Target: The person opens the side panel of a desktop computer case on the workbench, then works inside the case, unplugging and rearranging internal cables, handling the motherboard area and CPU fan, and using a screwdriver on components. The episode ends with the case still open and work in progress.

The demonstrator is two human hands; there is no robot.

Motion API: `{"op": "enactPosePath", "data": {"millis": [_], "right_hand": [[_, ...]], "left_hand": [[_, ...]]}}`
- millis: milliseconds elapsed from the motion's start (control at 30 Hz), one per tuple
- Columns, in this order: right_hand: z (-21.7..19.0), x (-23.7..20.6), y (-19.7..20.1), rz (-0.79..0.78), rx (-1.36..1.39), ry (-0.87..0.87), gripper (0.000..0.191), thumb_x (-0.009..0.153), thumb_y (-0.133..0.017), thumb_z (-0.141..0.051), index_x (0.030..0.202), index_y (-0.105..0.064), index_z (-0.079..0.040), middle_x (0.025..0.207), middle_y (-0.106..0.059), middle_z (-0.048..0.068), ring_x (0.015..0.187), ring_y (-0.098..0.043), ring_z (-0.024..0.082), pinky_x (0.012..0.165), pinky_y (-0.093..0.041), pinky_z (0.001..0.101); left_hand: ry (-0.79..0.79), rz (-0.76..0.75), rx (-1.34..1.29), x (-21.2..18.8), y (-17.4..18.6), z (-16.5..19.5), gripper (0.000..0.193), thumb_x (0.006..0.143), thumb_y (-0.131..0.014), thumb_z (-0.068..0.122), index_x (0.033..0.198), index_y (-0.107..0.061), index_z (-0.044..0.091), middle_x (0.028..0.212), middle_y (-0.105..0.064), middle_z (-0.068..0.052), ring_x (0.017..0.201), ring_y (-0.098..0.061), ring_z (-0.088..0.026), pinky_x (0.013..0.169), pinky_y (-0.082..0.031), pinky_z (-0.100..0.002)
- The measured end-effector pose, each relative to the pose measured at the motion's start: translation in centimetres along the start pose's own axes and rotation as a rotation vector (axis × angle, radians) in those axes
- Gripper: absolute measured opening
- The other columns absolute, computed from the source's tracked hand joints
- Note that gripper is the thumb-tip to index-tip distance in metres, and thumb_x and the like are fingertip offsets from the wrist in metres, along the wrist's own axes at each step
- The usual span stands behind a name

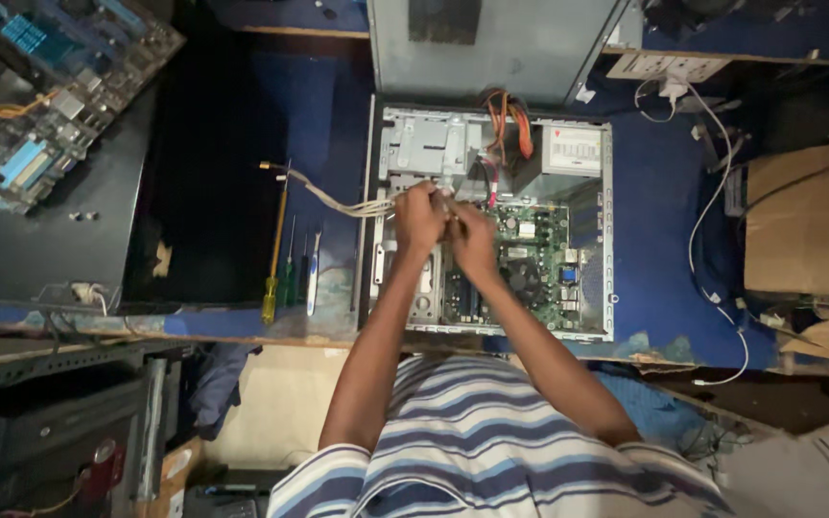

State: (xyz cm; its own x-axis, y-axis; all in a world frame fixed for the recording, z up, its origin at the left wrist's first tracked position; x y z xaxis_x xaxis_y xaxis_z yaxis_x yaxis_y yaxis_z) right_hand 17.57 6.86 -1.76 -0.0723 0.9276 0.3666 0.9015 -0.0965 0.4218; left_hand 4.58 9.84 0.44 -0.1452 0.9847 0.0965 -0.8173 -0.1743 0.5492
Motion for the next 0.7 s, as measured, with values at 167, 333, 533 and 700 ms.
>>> {"op": "enactPosePath", "data": {"millis": [167, 333, 533, 700], "right_hand": [[1.5, 0.1, -0.2, -0.171, -0.067, -0.065, 0.034, 0.086, -0.059, 0.007, 0.115, -0.072, -0.002, 0.098, -0.069, 0.018, 0.09, -0.069, 0.035, 0.082, -0.054, 0.0408], [0.1, 0.5, -0.2, -0.07, -0.136, 0.104, 0.043, 0.084, -0.06, 0.006, 0.127, -0.064, 0.001, 0.131, -0.062, 0.02, 0.12, -0.06, 0.039, 0.104, -0.049, 0.0431], [-1.4, 0.8, 0.3, -0.141, -0.289, 0.173, 0.058, 0.081, -0.064, 0.001, 0.138, -0.055, 0.005, 0.144, -0.055, 0.024, 0.131, -0.052, 0.043, 0.114, -0.039, 0.0471], [-1.8, 1.4, 0.1, -0.168, -0.223, 0.15, 0.06, 0.079, -0.062, 0.003, 0.138, -0.055, 0.004, 0.146, -0.054, 0.025, 0.136, -0.05, 0.042, 0.117, -0.038, 0.0452]], "left_hand": [[0.005, -0.055, 0.224, 1.6, 0.0, 0.1, 0.015, 0.09, -0.063, 0.012, 0.098, -0.067, 0.0, 0.096, -0.071, -0.025, 0.085, -0.07, -0.046, 0.076, -0.055, -0.055], [-0.209, -0.059, 0.427, 2.5, 0.2, 0.8, 0.025, 0.084, -0.064, 0.007, 0.108, -0.061, 0.0, 0.103, -0.066, -0.024, 0.093, -0.07, -0.045, 0.077, -0.057, -0.052], [-0.3, -0.059, 0.501, 3.0, 0.6, 1.0, 0.025, 0.08, -0.066, 0.001, 0.105, -0.06, -0.002, 0.102, -0.066, -0.025, 0.092, -0.07, -0.043, 0.074, -0.058, -0.049], [-0.298, 0.001, 0.481, 2.8, 1.5, 1.1, 0.028, 0.078, -0.067, 0.0, 0.105, -0.06, -0.004, 0.099, -0.067, -0.025, 0.093, -0.069, -0.043, 0.078, -0.058, -0.049]]}}
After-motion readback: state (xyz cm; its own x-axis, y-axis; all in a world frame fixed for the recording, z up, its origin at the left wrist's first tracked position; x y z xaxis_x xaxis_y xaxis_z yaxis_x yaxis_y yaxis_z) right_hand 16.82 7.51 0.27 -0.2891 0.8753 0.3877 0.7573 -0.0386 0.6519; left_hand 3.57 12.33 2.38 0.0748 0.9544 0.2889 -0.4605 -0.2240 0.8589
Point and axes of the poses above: each hand's wrist, its own x-axis towards the middle knuckle, its own y-axis out of the back of the hand, z = x × y, the point moved 3 cm from there along x, towards the middle knuckle
